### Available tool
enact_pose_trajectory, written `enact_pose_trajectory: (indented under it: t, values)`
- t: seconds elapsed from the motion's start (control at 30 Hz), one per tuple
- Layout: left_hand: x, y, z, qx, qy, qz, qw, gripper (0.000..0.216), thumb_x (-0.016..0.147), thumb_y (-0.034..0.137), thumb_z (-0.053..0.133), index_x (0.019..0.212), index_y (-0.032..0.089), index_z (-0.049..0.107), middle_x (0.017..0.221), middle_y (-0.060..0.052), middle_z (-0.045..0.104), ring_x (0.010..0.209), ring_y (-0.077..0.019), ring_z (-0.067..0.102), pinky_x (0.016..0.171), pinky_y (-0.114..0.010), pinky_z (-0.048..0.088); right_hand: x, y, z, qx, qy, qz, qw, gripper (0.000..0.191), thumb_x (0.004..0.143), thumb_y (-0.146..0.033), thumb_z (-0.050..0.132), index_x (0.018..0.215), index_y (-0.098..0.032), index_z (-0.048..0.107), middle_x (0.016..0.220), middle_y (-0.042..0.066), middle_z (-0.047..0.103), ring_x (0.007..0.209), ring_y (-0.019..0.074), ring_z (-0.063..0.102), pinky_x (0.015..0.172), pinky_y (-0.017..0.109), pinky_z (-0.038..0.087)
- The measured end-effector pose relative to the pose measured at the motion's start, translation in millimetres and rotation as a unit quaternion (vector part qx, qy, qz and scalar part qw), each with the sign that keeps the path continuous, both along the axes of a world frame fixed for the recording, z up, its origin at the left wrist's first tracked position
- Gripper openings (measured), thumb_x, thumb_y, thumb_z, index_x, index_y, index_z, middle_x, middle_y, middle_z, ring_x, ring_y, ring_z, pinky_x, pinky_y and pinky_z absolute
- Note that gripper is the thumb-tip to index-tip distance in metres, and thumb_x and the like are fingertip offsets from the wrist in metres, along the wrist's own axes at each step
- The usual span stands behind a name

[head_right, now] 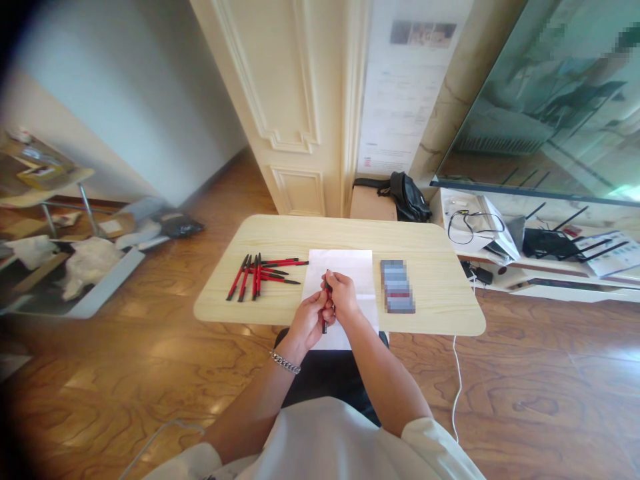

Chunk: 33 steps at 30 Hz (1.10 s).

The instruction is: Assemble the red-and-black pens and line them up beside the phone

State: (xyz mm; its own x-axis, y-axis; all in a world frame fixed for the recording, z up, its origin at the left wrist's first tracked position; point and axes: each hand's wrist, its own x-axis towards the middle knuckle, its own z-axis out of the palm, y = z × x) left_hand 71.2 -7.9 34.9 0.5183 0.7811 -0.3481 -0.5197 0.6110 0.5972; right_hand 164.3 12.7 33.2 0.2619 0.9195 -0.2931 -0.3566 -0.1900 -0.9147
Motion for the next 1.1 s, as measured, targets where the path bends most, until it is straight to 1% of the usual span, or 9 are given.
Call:
enact_pose_trajectory:
  t: [0.13, 0.23, 0.33, 0.43, 0.57, 0.63, 0.77, 0.93, 1.1]
  values:
    - [-3, -1, 1.0, -0.003, -0.017, -0.006, 1.0, 0.033, 0.074, 0.041, 0.072, 0.078, 0.014, 0.054, 0.063, 0.004, 0.045, 0.046, -0.0015, 0.037, 0.044, -0.016, 0.028, 3, -2, 1.0, 0.003, 0.047, 0.029, 0.998, 0.039, 0.075, -0.057, 0.059, 0.081, -0.018, 0.06, 0.067, 0.0, 0.06, 0.037, 0.0058, 0.037, 0.032, 0.021, 0.025]
    - [-2, -1, -1.1, 0.013, 0.025, 0.022, 0.999, 0.032, 0.075, 0.041, 0.072, 0.079, 0.014, 0.054, 0.064, 0.003, 0.049, 0.045, -0.0023, 0.04, 0.044, -0.016, 0.03, 9, -1, 2.0, 0.017, 0.044, 0.049, 0.998, 0.04, 0.075, -0.055, 0.06, 0.084, -0.016, 0.063, 0.073, 0.004, 0.063, 0.049, 0.0092, 0.05, 0.042, 0.021, 0.038]
    - [0, -1, -3.0, 0.051, 0.075, 0.046, 0.995, 0.031, 0.074, 0.041, 0.072, 0.081, 0.015, 0.057, 0.063, 0.002, 0.053, 0.047, -0.0045, 0.045, 0.045, -0.018, 0.034, 13, -1, 3.5, 0.027, -0.007, 0.021, 0.999, 0.04, 0.074, -0.055, 0.062, 0.08, -0.016, 0.064, 0.073, 0.004, 0.064, 0.062, 0.0126, 0.057, 0.053, 0.023, 0.045]
    - [1, -2, -3.2, 0.067, 0.084, 0.044, 0.993, 0.031, 0.074, 0.041, 0.071, 0.081, 0.014, 0.058, 0.063, 0.001, 0.055, 0.047, -0.0053, 0.047, 0.046, -0.019, 0.035, 13, -2, 4.0, 0.036, -0.047, 0.006, 0.998, 0.039, 0.072, -0.055, 0.065, 0.071, -0.016, 0.06, 0.066, 0.002, 0.06, 0.054, 0.0103, 0.051, 0.048, 0.022, 0.041]
    - [0, -2, -2.4, 0.042, 0.042, 0.011, 0.998, 0.033, 0.076, 0.044, 0.069, 0.079, 0.013, 0.058, 0.065, -0.001, 0.056, 0.048, -0.006, 0.048, 0.045, -0.019, 0.034, 13, -5, 3.5, 0.016, 0.022, 0.064, 0.998, 0.043, 0.076, -0.058, 0.059, 0.088, -0.017, 0.062, 0.074, 0.003, 0.064, 0.038, 0.0063, 0.038, 0.034, 0.023, 0.03]
    - [-1, -2, -2.5, 0.044, 0.038, 0.013, 0.998, 0.032, 0.076, 0.043, 0.069, 0.079, 0.013, 0.057, 0.066, -0.001, 0.057, 0.05, -0.0066, 0.05, 0.046, -0.02, 0.037, 14, -4, 3.3, 0.012, 0.028, 0.066, 0.997, 0.044, 0.076, -0.058, 0.059, 0.091, -0.017, 0.063, 0.078, 0.005, 0.065, 0.041, 0.0072, 0.042, 0.036, 0.023, 0.033]
    - [-3, 0, -3.7, 0.06, 0.066, 0.029, 0.996, 0.031, 0.075, 0.041, 0.07, 0.08, 0.013, 0.058, 0.068, -0.002, 0.059, 0.051, -0.0069, 0.051, 0.049, -0.021, 0.04, 14, -3, 2.7, 0.032, -0.022, 0.014, 0.999, 0.038, 0.07, -0.053, 0.069, 0.079, -0.017, 0.062, 0.071, 0.002, 0.062, 0.055, 0.0104, 0.053, 0.049, 0.023, 0.043]
    - [-3, 1, -4.0, 0.058, 0.066, 0.029, 0.996, 0.032, 0.074, 0.042, 0.071, 0.082, 0.012, 0.059, 0.07, -0.003, 0.061, 0.052, -0.0081, 0.053, 0.049, -0.022, 0.041, 15, -2, 1.7, 0.016, 0.023, 0.065, 0.998, 0.043, 0.072, -0.056, 0.063, 0.089, -0.016, 0.063, 0.076, 0.004, 0.065, 0.043, 0.0074, 0.044, 0.038, 0.022, 0.031]
    - [-4, 1, -3.5, 0.062, 0.06, 0.027, 0.996, 0.033, 0.075, 0.04, 0.071, 0.091, 0.013, 0.06, 0.071, -0.004, 0.062, 0.053, -0.0087, 0.055, 0.05, -0.022, 0.042, 17, 0, 1.2, 0.033, -0.032, 0.025, 0.999, 0.038, 0.071, -0.053, 0.067, 0.078, -0.016, 0.062, 0.069, 0.002, 0.063, 0.056, 0.011, 0.053, 0.049, 0.022, 0.039]
